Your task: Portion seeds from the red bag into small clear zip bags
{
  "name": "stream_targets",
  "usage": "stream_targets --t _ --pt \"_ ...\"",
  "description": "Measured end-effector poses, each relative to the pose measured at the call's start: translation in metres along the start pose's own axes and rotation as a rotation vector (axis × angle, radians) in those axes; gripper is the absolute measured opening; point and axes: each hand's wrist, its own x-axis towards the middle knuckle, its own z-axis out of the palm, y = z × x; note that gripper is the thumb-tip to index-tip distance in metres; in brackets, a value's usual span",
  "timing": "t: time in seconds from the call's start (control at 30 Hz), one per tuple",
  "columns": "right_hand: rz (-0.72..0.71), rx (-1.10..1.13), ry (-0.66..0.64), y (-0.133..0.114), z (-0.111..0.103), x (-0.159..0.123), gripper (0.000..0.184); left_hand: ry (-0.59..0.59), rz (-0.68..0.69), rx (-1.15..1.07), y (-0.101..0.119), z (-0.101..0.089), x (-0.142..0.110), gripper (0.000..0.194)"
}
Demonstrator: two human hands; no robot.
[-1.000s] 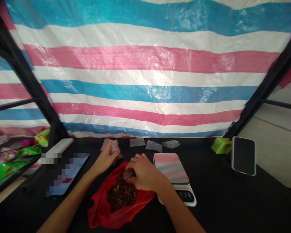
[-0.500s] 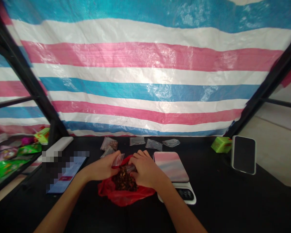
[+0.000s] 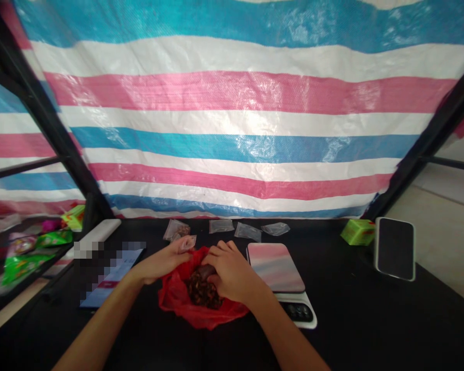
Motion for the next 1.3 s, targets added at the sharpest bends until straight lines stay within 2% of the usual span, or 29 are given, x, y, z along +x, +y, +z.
stream_targets --t 0.1,0.17,0.37,0.6,0.7,0.83,0.9,1.03,1.17,1.3 --pt "-0.012 0.027 -0.015 -0.003 0.001 0.0 0.024 0.105 -0.102 -0.123 -0.008 0.004 0.005 0.024" --pt "-0.026 0.039 -0.02 -0.003 0.0 0.0 0.025 0.124 -0.143 -0.176 -0.012 0.006 0.008 0.024" --pt "-0.071 0.138 -0.056 -0.002 -0.003 0.001 0.041 0.2 -0.143 -0.105 -0.011 0.005 0.008 0.025" --pt "-0.071 0.172 -0.115 -0.005 0.004 -0.002 0.052 0.169 -0.138 -0.062 -0.015 0.006 0.01 0.027" --pt "-0.083 0.146 -0.125 -0.005 0.005 -0.003 0.052 0.085 -0.073 0.055 -0.013 -0.001 0.005 0.024" --pt "-0.081 0.152 -0.149 -0.003 0.002 -0.005 0.051 -0.227 -0.029 0.185 -0.005 -0.011 -0.005 0.025" --pt "-0.086 0.172 -0.164 -0.001 0.002 -0.006 0.047 -0.296 -0.04 0.236 -0.004 -0.014 -0.007 0.029" --pt "-0.071 0.197 -0.175 0.005 0.005 -0.005 0.042 -0.189 -0.049 0.264 -0.011 -0.015 0.0 0.027" --pt "-0.044 0.192 -0.15 0.011 0.007 -0.005 0.041 -0.066 -0.033 0.16 -0.014 -0.015 0.007 0.025" --pt "-0.068 0.193 -0.152 0.013 0.004 -0.006 0.047 -0.031 0.034 0.135 -0.007 -0.014 0.004 0.022"
